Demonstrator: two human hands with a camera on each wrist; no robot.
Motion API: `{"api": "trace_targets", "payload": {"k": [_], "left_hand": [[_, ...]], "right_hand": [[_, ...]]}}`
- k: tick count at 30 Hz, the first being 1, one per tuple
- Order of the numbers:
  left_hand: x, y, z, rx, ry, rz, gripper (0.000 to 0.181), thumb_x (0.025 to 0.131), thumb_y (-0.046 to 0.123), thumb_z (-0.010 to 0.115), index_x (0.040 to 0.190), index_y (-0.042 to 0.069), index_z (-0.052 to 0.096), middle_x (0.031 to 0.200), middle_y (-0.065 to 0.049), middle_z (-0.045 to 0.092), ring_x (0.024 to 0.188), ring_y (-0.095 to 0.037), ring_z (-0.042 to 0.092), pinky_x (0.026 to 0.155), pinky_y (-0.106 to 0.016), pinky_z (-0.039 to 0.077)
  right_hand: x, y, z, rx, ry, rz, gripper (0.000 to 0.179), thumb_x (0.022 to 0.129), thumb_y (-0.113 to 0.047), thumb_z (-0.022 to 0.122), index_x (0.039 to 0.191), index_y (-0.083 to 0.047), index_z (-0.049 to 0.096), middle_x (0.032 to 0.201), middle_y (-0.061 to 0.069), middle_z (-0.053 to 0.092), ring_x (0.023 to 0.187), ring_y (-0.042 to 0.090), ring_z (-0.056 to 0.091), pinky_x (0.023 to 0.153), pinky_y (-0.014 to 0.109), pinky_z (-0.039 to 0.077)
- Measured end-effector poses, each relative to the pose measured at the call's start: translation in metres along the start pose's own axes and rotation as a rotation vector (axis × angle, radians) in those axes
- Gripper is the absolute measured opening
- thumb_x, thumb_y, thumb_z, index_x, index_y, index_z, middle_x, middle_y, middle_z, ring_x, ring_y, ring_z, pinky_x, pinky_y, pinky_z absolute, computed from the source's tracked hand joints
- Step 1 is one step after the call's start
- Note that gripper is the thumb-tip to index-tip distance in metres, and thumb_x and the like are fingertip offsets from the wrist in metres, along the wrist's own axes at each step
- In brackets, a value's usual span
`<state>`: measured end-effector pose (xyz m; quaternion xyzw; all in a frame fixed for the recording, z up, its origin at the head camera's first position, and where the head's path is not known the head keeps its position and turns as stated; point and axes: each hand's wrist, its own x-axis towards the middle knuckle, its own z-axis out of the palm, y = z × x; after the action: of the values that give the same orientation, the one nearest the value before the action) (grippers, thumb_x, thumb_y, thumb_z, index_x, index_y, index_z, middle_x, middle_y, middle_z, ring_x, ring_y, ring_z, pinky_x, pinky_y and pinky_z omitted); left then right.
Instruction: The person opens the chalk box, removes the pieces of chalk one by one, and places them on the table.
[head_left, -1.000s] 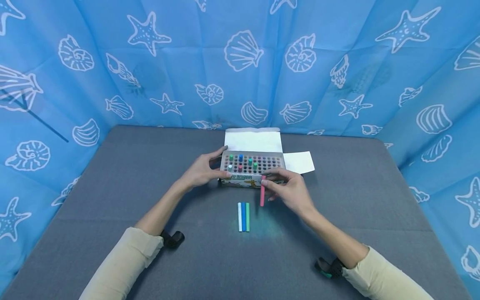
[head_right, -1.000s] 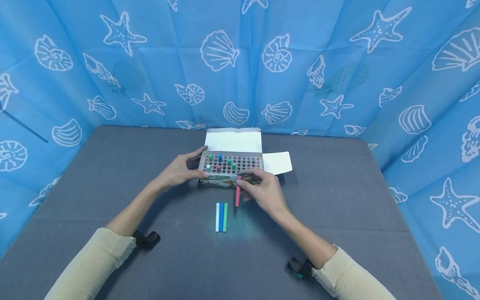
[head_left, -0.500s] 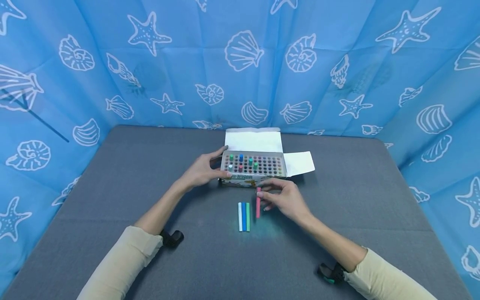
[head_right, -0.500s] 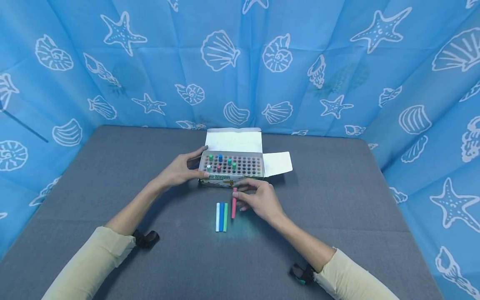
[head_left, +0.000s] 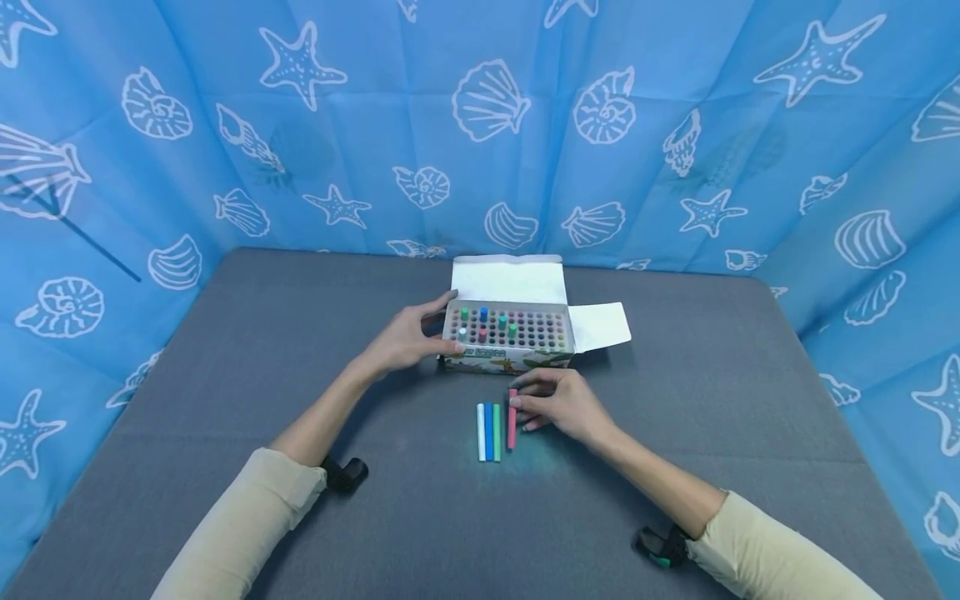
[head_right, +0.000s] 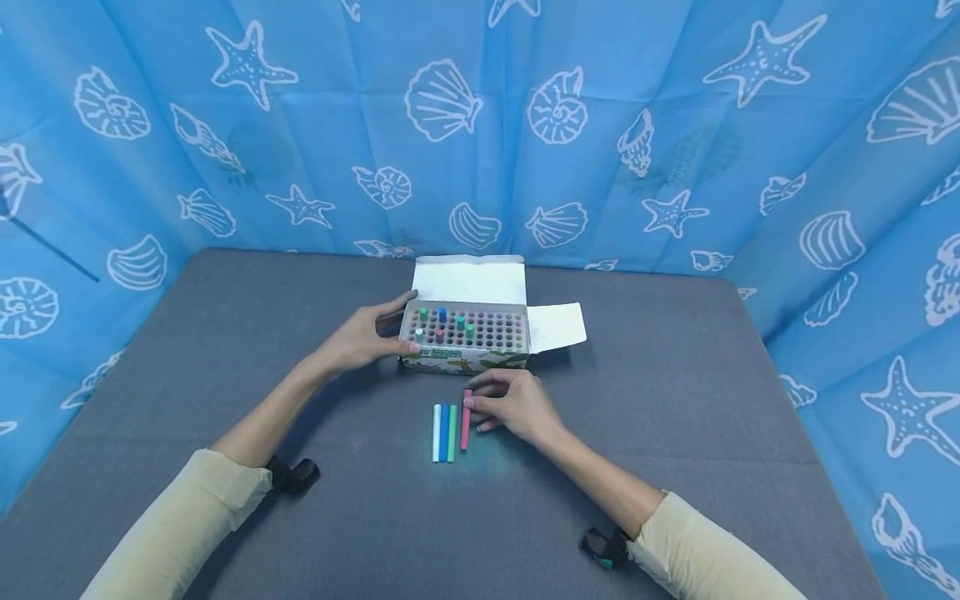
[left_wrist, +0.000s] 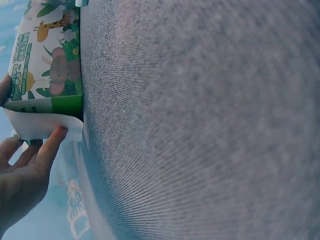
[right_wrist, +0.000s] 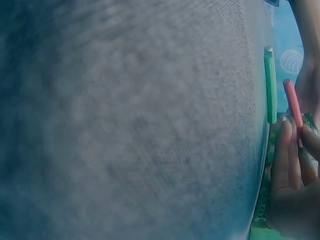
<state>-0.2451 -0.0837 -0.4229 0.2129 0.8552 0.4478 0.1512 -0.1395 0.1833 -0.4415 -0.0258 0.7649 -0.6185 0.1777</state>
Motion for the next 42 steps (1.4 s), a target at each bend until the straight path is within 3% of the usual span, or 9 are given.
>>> {"api": "trace_targets", "payload": {"k": [16,29,42], "left_hand": [[-0.002,0.000,0.000,-0.034,-0.011,-0.002,0.092,0.085,0.034,0.080,0.159,0.025,0.026,0.158,-0.016,0.032,0.144,-0.036,0.031,0.110,-0.054,0.037],[0.000,0.001,0.000,-0.090,-0.022,-0.013,0.091,0.086,0.028,0.080,0.159,0.023,0.026,0.154,-0.017,0.040,0.134,-0.033,0.047,0.103,-0.045,0.047],[0.001,-0.002,0.001,-0.094,-0.024,-0.019,0.090,0.086,0.029,0.080,0.158,0.025,0.026,0.156,-0.016,0.036,0.136,-0.033,0.046,0.104,-0.046,0.046]], "right_hand": [[0.004,0.011,0.002,-0.033,-0.019,0.045,0.028,0.088,-0.002,0.073,0.115,0.006,0.069,0.094,0.015,0.073,0.077,0.024,0.073,0.069,0.037,0.061],[0.003,0.009,0.001,-0.083,-0.027,0.047,0.031,0.087,-0.006,0.076,0.115,0.006,0.071,0.092,0.014,0.073,0.077,0.025,0.074,0.069,0.036,0.061],[0.002,0.005,-0.005,-0.069,-0.031,0.034,0.027,0.090,-0.004,0.072,0.114,0.007,0.070,0.094,0.018,0.072,0.076,0.027,0.073,0.070,0.038,0.061]]}}
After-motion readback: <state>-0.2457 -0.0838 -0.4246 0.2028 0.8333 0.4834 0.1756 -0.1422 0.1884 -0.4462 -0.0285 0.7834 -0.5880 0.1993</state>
